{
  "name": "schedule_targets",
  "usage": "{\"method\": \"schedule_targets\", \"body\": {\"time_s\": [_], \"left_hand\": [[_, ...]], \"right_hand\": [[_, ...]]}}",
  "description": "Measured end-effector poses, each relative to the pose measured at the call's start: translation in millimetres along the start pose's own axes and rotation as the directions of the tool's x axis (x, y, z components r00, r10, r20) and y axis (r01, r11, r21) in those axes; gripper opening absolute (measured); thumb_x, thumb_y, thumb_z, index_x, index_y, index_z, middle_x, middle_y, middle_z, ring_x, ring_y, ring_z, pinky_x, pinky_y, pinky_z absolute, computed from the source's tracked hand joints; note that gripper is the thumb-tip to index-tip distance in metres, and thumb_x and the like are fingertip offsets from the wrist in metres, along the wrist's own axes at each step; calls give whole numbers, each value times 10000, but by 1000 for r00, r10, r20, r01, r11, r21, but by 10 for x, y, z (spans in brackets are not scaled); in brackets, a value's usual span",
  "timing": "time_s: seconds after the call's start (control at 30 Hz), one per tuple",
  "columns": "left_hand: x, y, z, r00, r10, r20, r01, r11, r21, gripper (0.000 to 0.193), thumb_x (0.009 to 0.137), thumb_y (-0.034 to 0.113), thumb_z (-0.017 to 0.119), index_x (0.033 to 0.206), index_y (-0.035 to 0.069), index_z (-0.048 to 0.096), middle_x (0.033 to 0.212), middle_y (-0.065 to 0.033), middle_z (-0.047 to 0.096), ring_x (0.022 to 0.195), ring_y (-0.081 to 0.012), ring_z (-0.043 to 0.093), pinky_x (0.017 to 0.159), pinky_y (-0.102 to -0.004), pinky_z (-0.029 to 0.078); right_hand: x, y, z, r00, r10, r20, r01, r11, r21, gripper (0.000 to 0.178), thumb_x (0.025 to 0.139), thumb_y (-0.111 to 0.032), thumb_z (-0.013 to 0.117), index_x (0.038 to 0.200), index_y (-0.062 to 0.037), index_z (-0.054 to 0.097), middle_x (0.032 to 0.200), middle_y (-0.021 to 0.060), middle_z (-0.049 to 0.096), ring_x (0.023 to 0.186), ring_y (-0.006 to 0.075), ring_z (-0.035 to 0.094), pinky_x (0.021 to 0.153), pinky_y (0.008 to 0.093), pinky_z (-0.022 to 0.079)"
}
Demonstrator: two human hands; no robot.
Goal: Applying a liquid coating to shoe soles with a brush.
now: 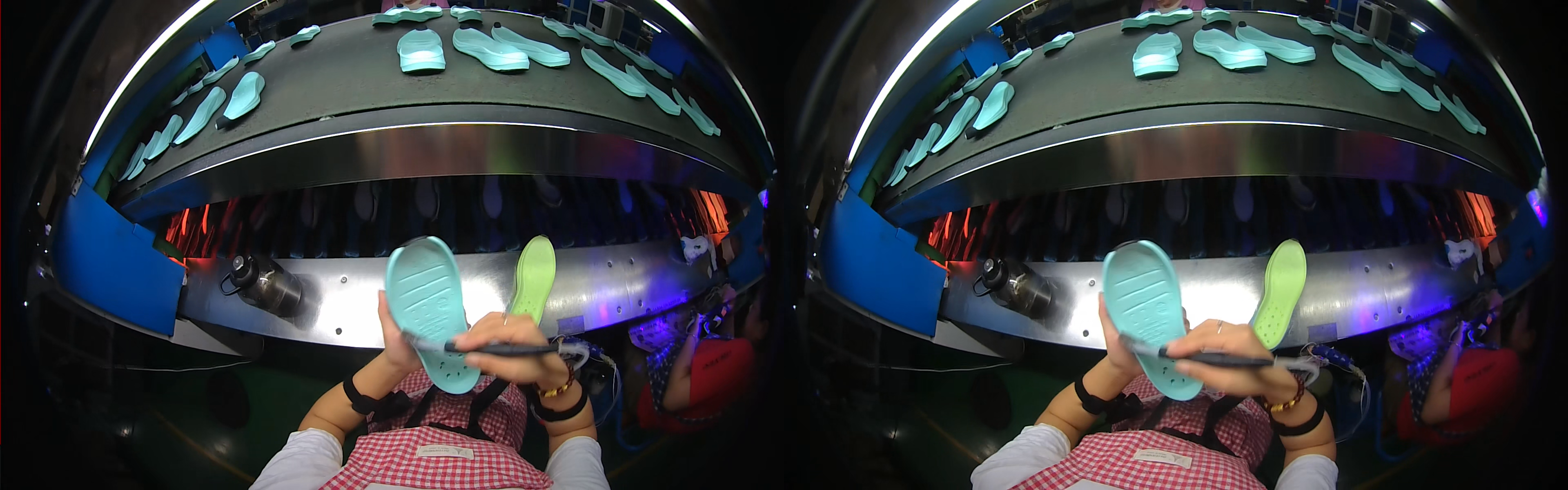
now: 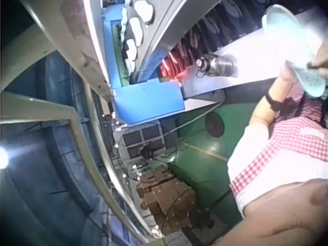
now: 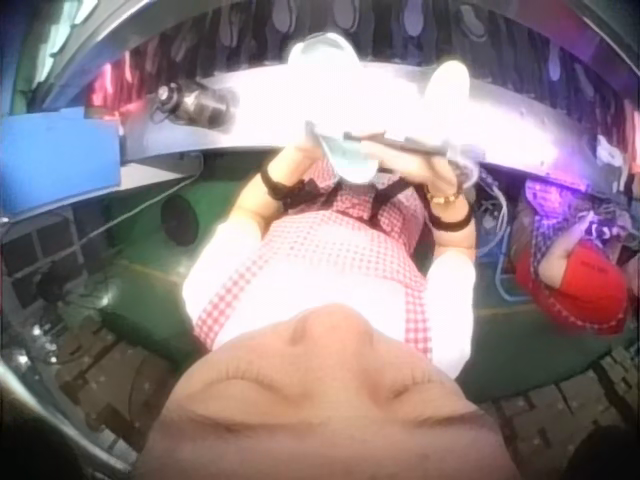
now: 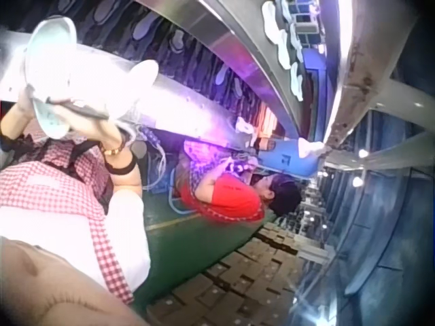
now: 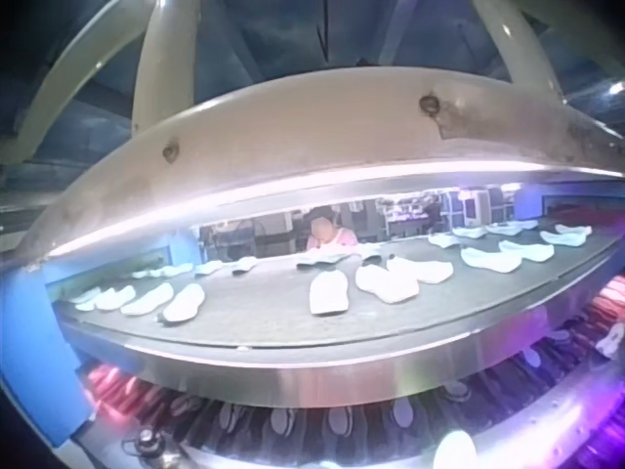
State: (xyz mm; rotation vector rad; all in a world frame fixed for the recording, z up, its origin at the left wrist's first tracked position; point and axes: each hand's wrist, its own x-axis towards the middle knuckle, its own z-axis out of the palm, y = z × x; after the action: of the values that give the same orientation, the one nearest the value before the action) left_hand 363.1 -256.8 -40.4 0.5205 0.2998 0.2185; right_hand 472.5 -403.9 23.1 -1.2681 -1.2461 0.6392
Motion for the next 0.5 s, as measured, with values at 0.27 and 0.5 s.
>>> {"method": "schedule_targets", "body": {"time_s": [0.27,0.5], "left_hand": [[49,154,146,924,379,49,-382,922,68,963,714,774,20,1155,28,439,907,-177,566,793,-276,579,720,-396,480],[63,283,202,858,511,49,-514,854,80,966,702,796,84,1137,14,449,888,-198,558,759,-289,578,673,-402,486]], "right_hand": [[-116,53,-43,999,23,41,-23,1000,10,209,692,-19,691,899,-29,662,879,95,662,792,199,620,748,292,478],[-166,60,-134,993,32,-117,-42,996,-81,227,667,-4,702,890,-28,666,891,106,660,820,206,617,765,295,464]]}}
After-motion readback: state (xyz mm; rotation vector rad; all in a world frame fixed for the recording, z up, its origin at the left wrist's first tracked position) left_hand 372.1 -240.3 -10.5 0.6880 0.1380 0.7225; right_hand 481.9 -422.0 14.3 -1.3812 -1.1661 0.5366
